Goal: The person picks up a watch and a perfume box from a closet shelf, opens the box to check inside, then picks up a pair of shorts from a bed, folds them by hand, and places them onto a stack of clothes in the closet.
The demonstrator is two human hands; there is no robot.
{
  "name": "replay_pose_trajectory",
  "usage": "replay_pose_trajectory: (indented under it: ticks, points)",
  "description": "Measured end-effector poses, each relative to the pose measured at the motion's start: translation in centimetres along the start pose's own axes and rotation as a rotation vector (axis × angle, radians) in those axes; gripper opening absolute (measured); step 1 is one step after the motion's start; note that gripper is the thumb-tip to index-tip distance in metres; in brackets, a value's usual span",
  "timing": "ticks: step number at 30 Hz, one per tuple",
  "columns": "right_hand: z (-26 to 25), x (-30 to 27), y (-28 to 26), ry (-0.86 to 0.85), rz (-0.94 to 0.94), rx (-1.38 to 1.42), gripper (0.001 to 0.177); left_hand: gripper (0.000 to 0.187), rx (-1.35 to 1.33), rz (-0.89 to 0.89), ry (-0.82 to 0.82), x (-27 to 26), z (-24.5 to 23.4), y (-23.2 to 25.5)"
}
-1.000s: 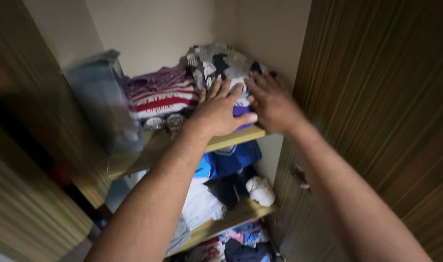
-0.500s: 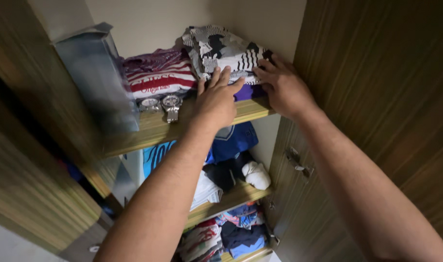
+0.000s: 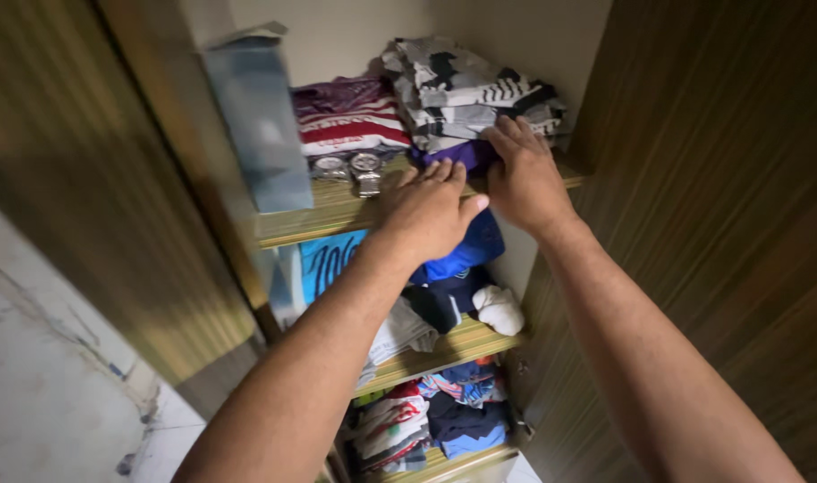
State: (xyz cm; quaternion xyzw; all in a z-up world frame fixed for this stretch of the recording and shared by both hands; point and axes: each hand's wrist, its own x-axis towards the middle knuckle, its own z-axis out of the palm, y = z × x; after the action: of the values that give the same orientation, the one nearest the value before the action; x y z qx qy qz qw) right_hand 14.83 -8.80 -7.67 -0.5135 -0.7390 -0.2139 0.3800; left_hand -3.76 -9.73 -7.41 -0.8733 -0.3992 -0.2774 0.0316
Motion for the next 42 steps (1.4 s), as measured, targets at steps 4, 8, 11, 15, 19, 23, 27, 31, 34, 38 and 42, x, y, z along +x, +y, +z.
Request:
replay_pose_trajectory:
  ticks: [4,8,11,15,19,23,27,31,34,38,42]
  points:
    - [-2.0,-0.2,-4.1,-0.001,-0.045,0.176,0.039,0.033,-0.063,-0.182,-0.093,-3.9,-3.2,1.1]
    - [-1.4,1.3,-9.1,-0.162,-0.081,0.489,0.037,0.024,0.083,-0.068,0.35,-5.2,-4.2,-1.3]
    - [-0.1,1.8,-11.6,-0.191,-0.201,0.537,0.038,0.035,0.197,-0.016,0.518,-4.6,-4.6,-5.0]
    - [0.8,1.9,-13.4,-0.2,-0.066,0.496,0.04,0.032,0.24,-0.069,0.237,-3.6,-3.8,-7.1]
    - [0.8,1.4,-13.3,-0.157,0.126,0.374,0.029,0.032,0.167,-0.128,0.117,-3.6,-3.3,-8.1]
    - [1.1,0.8,-12.0,-0.121,0.222,0.366,0.019,0.041,0.232,-0.075,0.141,-3.6,-2.7,-7.9]
    - [2.1,0.4,-10.8,0.105,0.101,0.3,0.012,0.055,0.213,-0.095,0.232,-4.0,-2.3,-7.7]
    - [2.7,0.3,-10.8,0.14,0.052,0.263,0.011,0.04,0.244,-0.162,0.12,-3.5,-2.2,-7.4]
    - [2.4,0.7,-11.0,0.135,0.06,0.229,0.014,0.039,0.272,-0.197,0.002,-3.0,-2.6,-7.1]
    - [2.0,0.6,-12.1,0.295,-0.052,0.029,0.022,0.039,0.171,-0.107,0.257,-4.7,-3.2,-6.0]
    - [2.9,1.6,-13.4,0.09,-0.19,0.233,0.018,0.028,0.153,-0.051,0.383,-8.3,-4.8,-4.2]
